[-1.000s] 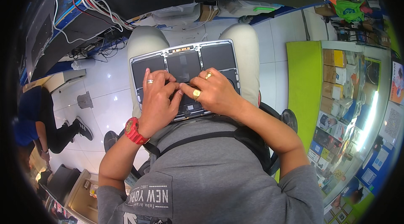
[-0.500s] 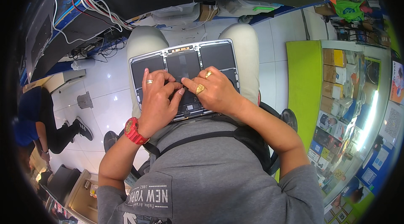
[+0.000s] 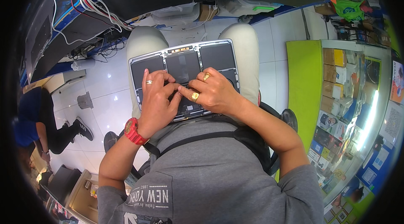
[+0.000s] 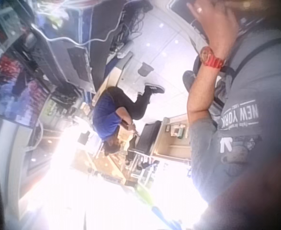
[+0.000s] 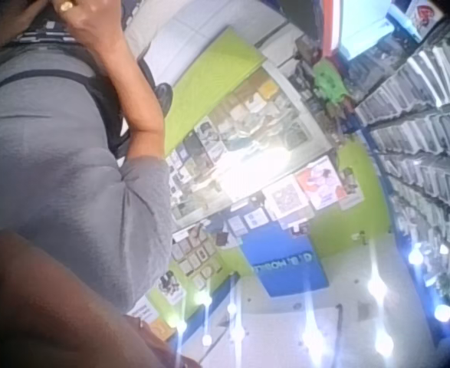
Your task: The person cleans and reassembles internal components of a laptop by applying liquid from a small bottle, using a brush, and manipulating parts with a screwdriver and tweezers.
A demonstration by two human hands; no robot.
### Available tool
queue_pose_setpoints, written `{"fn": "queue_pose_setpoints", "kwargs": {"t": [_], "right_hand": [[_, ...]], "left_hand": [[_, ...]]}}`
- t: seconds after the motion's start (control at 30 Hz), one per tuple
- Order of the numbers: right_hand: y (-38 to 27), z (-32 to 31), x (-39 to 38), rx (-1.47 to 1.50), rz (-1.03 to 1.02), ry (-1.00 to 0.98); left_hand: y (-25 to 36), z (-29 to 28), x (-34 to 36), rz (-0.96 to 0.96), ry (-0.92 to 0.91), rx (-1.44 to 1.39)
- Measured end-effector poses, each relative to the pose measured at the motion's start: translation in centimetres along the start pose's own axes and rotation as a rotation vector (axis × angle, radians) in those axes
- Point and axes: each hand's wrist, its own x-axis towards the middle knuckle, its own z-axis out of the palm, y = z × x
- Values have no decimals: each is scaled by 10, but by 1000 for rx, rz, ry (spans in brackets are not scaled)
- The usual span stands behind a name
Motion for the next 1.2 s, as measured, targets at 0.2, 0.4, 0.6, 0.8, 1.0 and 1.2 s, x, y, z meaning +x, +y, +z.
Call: {"fn": "queue_pose_setpoints", "kwargs": {"t": [0.2, 0.4, 0.6, 0.8, 1.0, 1.2], "right_hand": [[4, 6, -4, 21, -21, 75], [4, 5, -6, -9, -59, 62], [1, 8, -6, 20, -4, 85], [0, 8, -5, 31, 12, 102], [-1, 8, -5, 39, 28, 108], [0, 11, -6, 36, 35, 107]], "left_hand": [[-1, -5, 2, -14, -2, -33], [-9, -10, 3, -18, 29, 20], [-2, -7, 1, 12, -17, 47], [2, -7, 0, -14, -36, 33], [2, -6, 1, -9, -36, 35], [1, -5, 1, -13, -39, 16]]}}
